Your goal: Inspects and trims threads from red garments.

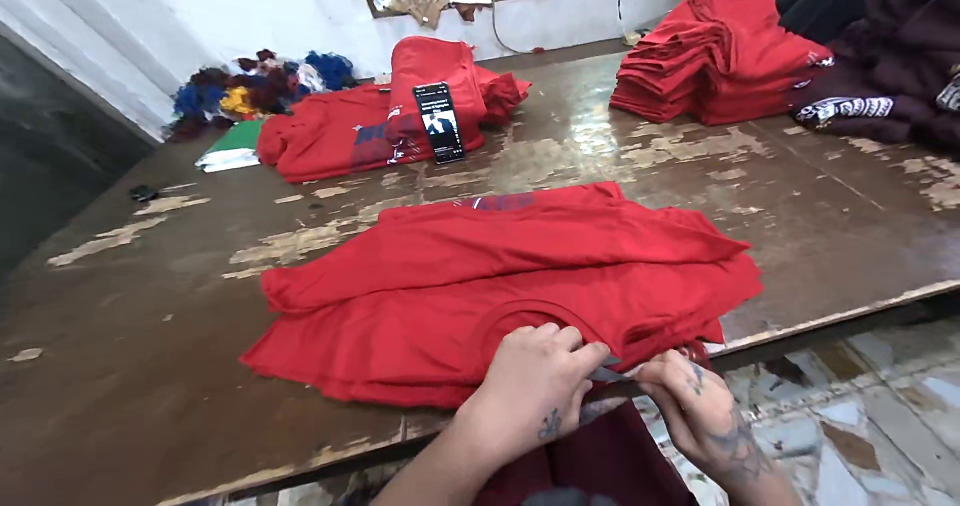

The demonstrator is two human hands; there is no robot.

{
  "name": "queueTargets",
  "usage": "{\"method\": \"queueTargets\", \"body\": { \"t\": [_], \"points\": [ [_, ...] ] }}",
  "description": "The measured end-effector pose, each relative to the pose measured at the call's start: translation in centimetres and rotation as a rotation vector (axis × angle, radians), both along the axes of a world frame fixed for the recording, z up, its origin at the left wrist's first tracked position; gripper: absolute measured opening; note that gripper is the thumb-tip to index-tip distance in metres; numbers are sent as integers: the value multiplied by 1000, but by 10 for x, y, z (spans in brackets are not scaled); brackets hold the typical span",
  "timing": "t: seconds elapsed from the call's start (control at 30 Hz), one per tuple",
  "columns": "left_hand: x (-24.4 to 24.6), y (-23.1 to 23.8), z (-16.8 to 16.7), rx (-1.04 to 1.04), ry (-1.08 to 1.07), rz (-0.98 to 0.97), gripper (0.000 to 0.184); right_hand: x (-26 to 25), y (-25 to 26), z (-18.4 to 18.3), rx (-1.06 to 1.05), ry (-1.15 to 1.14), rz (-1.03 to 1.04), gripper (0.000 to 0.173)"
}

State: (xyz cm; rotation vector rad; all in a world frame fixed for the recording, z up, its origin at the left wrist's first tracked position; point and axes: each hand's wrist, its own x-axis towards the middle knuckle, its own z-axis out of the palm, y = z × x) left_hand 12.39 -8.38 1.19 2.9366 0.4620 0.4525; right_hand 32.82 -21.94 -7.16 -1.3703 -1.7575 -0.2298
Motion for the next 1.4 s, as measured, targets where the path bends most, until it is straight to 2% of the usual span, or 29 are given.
{"method": "queueTargets", "body": {
  "t": [0.13, 0.23, 0.37, 0.43, 0.5, 0.57, 0.63, 0.67, 0.7, 0.73, 0.77, 0.83, 0.9, 1.0, 1.1, 1.2, 1.23, 1.3, 1.4],
  "points": [
    [-1, 0, -12, -21, -24, 32, 25, -6, 4, -1, 23, 33, 55, 22],
    [-3, -3, -20, -62, -117, 67, 29, -6, 2, -4, 3, 76, 63, 21],
    [-2, -7, -37, -31, -211, 55, 25, -6, 1, -2, 22, 103, 113, 19],
    [-3, -7, -42, -66, -278, 107, 26, -3, -1, 1, -1, 129, 177, 28],
    [-5, -8, -44, -217, -372, 262, 32, 3, -1, 0, -1, 138, 184, 48],
    [-1, -16, -49, -433, -431, 339, 39, 9, 4, -3, -13, 91, 93, 51],
    [0, -35, -59, -863, -430, 193, 41, 10, 12, -8, -27, 39, 3, 47],
    [4, -45, -67, -1091, -501, 104, 42, 9, 16, -12, -26, 22, -28, 47],
    [6, -53, -74, -1258, -578, 27, 45, 8, 21, -16, -19, 10, -58, 48],
    [6, -56, -78, -1336, -633, -22, 49, 6, 25, -20, -8, 2, -87, 51],
    [6, -57, -80, -1343, -671, -38, 54, 3, 29, -23, 6, 5, -107, 53],
    [4, -57, -82, -1233, -649, -27, 58, -2, 33, -29, 3, 91, -91, 45],
    [1, -55, -83, -1053, -585, -30, 59, -3, 31, -31, -36, 244, -3, 31],
    [-7, -47, -75, -970, -545, -37, 57, 11, 23, -27, -103, 377, 193, 20],
    [-11, -39, -64, -939, -492, -57, 56, 19, 19, -25, -104, 381, 252, 22],
    [-7, -37, -61, -841, -446, -70, 55, 11, 25, -21, -102, 283, 99, 40],
    [-6, -38, -63, -805, -441, -70, 55, 7, 28, -20, -98, 261, 61, 40],
    [-3, -42, -67, -778, -454, -58, 55, 2, 32, -23, -91, 276, 63, 32],
    [-6, -40, -69, -898, -482, -43, 58, 9, 28, -26, -121, 331, 160, 24]
  ]
}}
